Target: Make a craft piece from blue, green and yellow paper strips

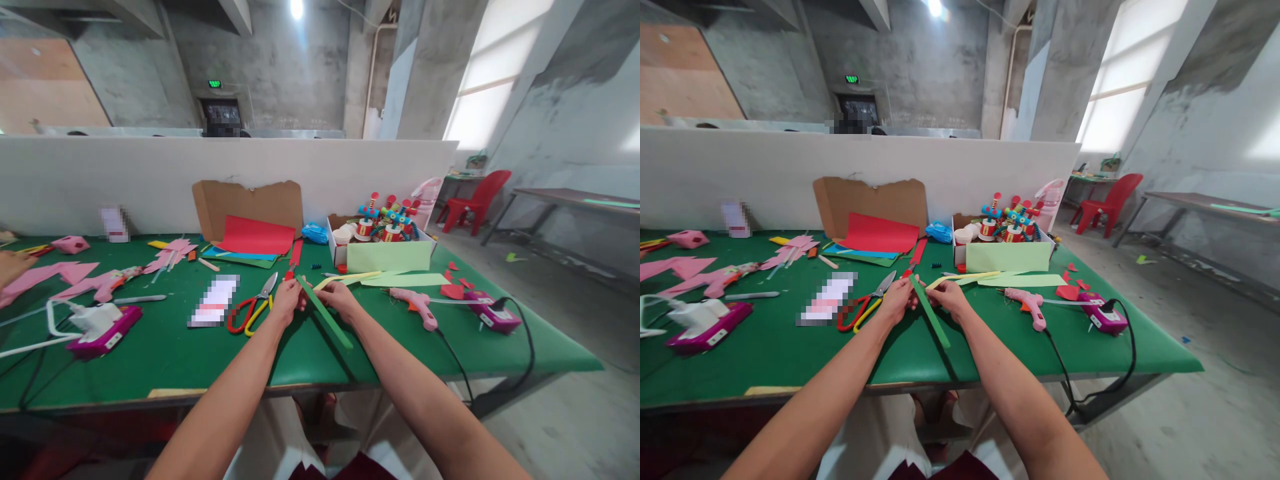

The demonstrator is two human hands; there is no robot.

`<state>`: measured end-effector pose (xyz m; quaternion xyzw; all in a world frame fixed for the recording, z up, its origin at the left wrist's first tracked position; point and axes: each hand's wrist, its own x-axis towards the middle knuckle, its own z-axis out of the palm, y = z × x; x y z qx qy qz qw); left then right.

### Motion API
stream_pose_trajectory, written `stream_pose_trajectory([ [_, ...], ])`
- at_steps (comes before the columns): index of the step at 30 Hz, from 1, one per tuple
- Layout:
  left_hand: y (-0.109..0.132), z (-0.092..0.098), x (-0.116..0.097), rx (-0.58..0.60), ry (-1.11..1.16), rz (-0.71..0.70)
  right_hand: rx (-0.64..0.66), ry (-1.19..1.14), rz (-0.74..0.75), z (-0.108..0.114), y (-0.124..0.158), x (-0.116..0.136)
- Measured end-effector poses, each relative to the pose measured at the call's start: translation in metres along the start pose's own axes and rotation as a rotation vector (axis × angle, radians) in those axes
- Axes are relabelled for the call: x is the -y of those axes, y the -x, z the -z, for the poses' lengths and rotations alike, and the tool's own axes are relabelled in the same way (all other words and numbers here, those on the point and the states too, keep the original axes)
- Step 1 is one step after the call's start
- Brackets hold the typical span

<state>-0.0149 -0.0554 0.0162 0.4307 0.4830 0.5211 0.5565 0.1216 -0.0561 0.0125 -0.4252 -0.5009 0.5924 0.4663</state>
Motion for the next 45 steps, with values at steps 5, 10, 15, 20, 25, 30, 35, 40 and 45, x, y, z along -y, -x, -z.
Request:
stream_pose_trajectory([
  [5,-0.001,0.001,-0.001,0.012,0.089,0.102,-0.041,-0.063,-0.06,0.001,-0.002,-0.001],
  [10,0.001,0.002,-0.004,0.041,0.123,0.123,-0.047,-0.057,-0.143,0.0,-0.001,0.005],
  [15,0.001,0.001,-0.005,0.039,0.117,0.13,0.032,-0.067,-0.166,0.004,0.002,0.007],
  [20,0.0,0.002,-0.005,0.049,0.087,0.096,0.079,-0.044,-0.131,0.005,0.001,0.002],
  [25,-0.002,0.002,-0.002,0.002,-0.039,-0.119,0.01,-0.112,-0.12,0.005,-0.002,-0.001],
  [30,-0.001,0.001,0.0,0.049,-0.178,-0.225,-0.068,-0.205,-0.125,0.007,-0.007,-0.003],
  [35,0.002,-0.003,0.003,0.345,-0.4,-0.378,-0.178,-0.243,-0.063,0.01,-0.011,-0.006],
  [40,0.0,0.0,0.006,0.342,-0.485,-0.411,-0.22,-0.257,-0.028,0.01,-0.012,-0.004],
  [45,-0.005,0.004,0.004,0.12,-0.301,-0.302,-0.179,-0.235,0.02,0.008,-0.011,-0.003],
])
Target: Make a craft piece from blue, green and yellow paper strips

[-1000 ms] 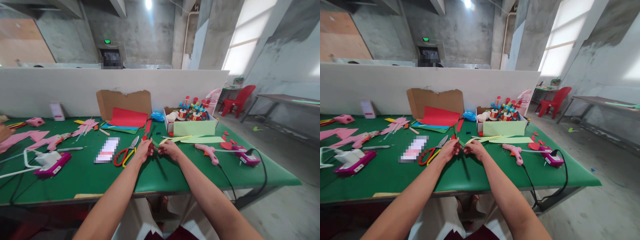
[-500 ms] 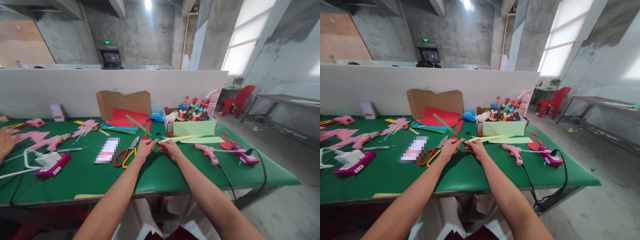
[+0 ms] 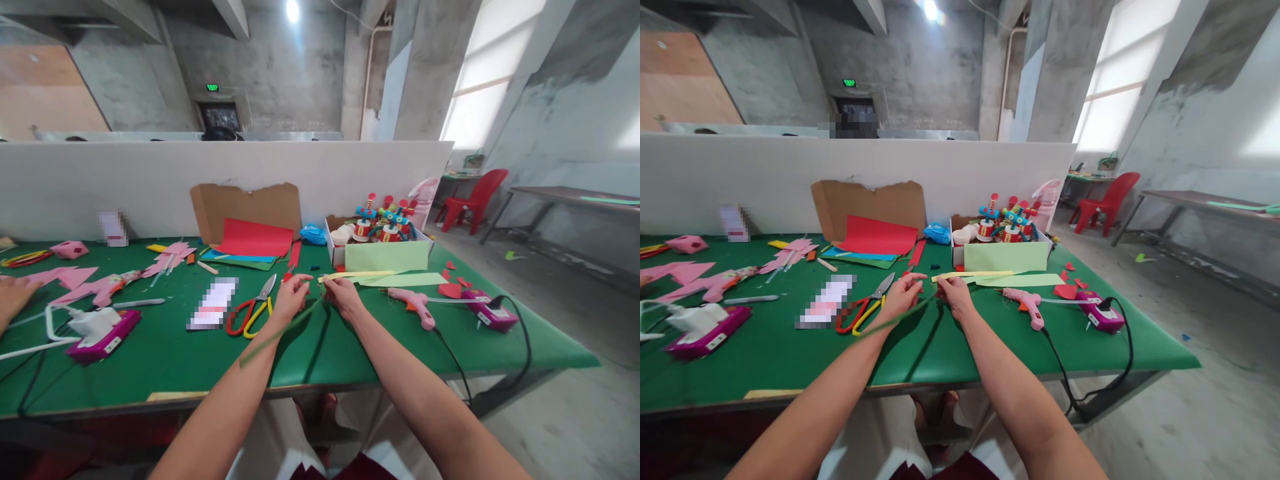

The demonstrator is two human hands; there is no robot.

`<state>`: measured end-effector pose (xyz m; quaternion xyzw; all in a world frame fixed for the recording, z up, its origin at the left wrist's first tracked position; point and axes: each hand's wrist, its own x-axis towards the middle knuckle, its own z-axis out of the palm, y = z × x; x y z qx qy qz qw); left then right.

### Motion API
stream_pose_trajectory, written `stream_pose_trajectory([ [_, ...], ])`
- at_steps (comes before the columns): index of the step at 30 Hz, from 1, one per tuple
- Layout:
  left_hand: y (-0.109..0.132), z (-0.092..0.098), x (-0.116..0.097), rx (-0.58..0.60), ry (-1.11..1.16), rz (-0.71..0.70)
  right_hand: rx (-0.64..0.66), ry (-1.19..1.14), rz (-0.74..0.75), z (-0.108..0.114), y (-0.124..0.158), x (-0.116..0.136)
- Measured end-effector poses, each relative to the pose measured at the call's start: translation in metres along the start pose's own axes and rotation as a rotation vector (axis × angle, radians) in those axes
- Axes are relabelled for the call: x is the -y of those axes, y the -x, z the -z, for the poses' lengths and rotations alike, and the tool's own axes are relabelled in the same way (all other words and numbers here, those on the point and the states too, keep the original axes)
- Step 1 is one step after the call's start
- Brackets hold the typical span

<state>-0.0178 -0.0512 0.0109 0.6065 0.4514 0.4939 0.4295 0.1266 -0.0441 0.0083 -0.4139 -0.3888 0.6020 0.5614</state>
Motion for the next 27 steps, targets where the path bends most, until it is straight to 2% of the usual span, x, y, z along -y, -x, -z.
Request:
stream_pose_trajectory([
  [2,0.0,-0.001,-0.001,-0.03,0.082,0.058,0.008,0.04,0.037,-0.001,0.0,0.0],
  [6,0.002,-0.003,-0.005,-0.019,0.162,0.095,0.015,0.148,0.119,-0.002,0.001,0.0],
  [13,0.004,-0.003,-0.01,-0.006,0.215,0.197,0.062,0.225,0.125,-0.003,0.004,-0.001],
  [19,0.004,-0.002,-0.011,0.016,0.327,0.224,0.034,0.269,0.153,-0.003,0.006,0.001],
  [27,0.002,-0.002,-0.007,-0.004,0.3,0.189,0.013,0.238,0.121,-0.003,0.005,0.0],
])
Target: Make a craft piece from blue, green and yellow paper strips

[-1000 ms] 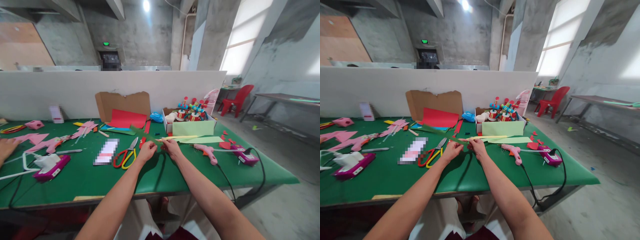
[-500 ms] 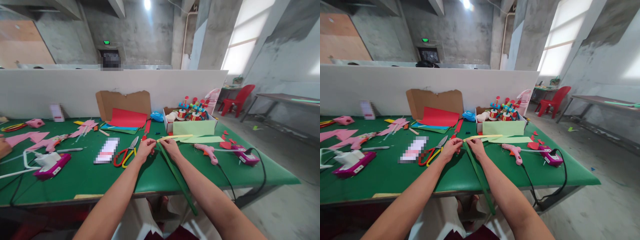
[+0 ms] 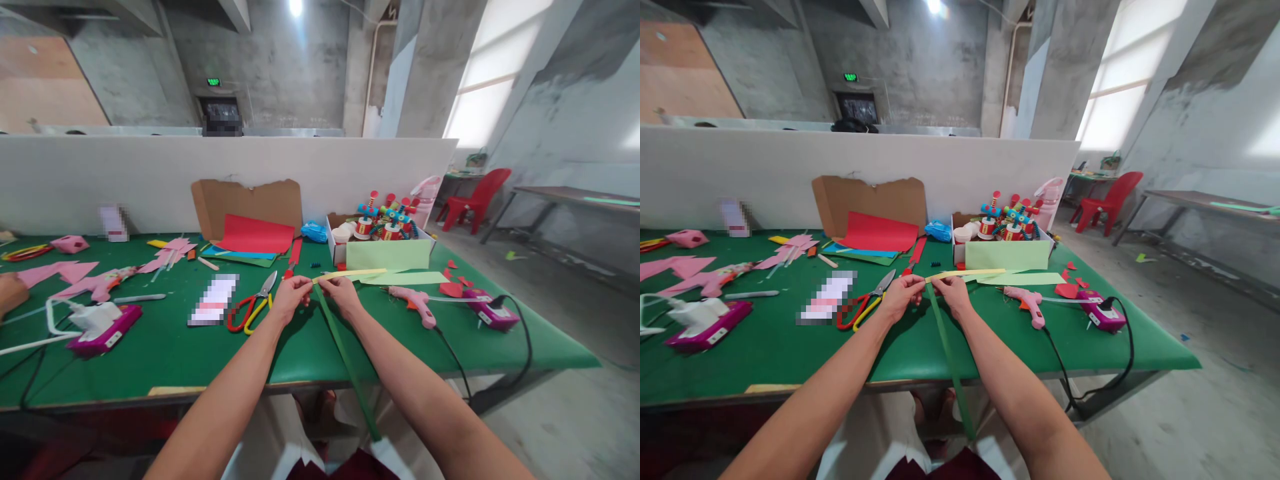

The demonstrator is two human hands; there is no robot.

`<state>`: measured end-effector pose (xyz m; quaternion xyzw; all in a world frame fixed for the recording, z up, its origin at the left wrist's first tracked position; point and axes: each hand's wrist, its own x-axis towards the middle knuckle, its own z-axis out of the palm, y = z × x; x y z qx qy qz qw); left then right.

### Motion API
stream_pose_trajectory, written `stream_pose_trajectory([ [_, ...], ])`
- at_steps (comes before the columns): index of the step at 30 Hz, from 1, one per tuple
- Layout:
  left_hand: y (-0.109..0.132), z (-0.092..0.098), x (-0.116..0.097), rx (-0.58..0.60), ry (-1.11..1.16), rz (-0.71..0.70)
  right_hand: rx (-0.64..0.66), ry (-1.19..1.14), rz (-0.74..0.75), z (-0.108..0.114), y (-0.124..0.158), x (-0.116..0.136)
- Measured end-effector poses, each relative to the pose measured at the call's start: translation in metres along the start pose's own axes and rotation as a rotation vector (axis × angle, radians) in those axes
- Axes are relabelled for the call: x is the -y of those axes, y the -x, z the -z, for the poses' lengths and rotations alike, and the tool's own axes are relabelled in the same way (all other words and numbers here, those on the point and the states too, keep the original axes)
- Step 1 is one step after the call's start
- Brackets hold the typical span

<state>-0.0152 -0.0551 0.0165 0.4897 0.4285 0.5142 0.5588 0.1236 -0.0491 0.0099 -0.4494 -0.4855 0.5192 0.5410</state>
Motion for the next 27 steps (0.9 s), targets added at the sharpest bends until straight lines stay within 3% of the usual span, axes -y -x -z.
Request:
stream_pose_trajectory([
  [20,-0.0009,-0.0005,0.0009,-0.047,-0.053,-0.035,-0.035,0.055,-0.035,0.0004,0.0016,0.002],
  [27,0.0002,-0.001,-0.0003,-0.034,-0.056,0.013,-0.045,0.115,0.033,0.0005,0.0011,0.0011],
])
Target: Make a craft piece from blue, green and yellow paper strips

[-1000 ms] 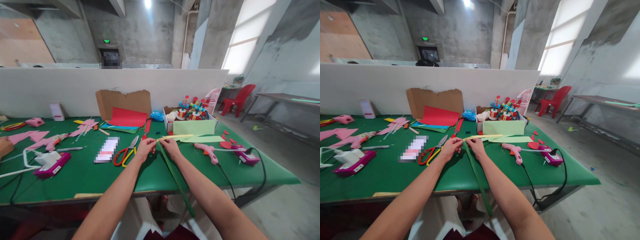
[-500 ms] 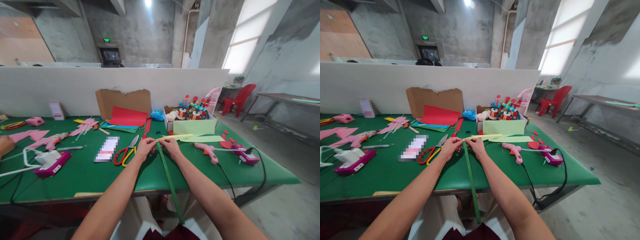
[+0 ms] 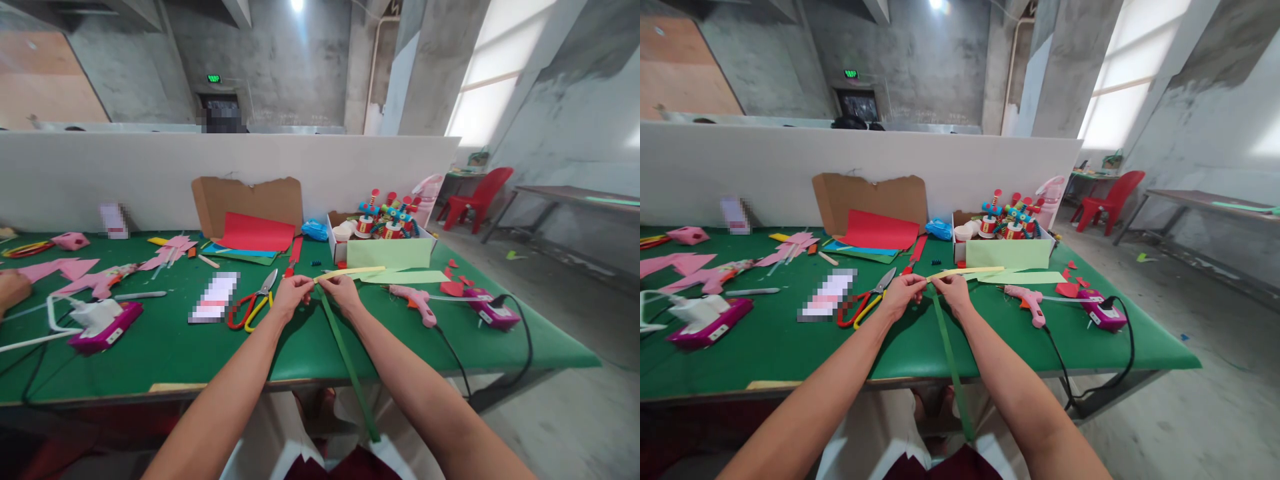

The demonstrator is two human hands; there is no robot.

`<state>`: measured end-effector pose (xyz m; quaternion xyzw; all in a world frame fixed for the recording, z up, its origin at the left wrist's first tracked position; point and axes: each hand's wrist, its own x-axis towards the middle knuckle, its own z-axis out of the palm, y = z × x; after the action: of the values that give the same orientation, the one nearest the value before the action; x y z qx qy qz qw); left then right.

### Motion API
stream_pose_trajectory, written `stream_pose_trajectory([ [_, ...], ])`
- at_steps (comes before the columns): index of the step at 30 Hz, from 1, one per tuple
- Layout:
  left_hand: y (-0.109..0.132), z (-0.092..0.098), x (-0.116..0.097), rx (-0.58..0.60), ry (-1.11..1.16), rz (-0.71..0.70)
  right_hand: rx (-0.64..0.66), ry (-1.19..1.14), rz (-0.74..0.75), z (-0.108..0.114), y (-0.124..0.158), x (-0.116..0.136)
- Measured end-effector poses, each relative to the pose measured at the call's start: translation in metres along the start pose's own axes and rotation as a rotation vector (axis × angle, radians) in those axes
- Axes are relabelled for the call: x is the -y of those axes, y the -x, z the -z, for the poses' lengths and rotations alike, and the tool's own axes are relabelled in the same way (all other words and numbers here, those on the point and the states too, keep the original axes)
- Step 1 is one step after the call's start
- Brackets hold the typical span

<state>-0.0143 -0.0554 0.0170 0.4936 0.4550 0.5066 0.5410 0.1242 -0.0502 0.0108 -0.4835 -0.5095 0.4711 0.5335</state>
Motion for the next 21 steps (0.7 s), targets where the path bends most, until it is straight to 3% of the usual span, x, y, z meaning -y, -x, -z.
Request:
stream_pose_trajectory([
  [9,0.0004,-0.0006,0.0017,0.043,0.04,0.021,-0.016,0.086,0.058,-0.0016,-0.0009,-0.0028],
  [21,-0.0008,0.0001,-0.0003,0.024,0.071,0.052,0.2,-0.158,-0.047,-0.0016,0.0012,-0.0036],
])
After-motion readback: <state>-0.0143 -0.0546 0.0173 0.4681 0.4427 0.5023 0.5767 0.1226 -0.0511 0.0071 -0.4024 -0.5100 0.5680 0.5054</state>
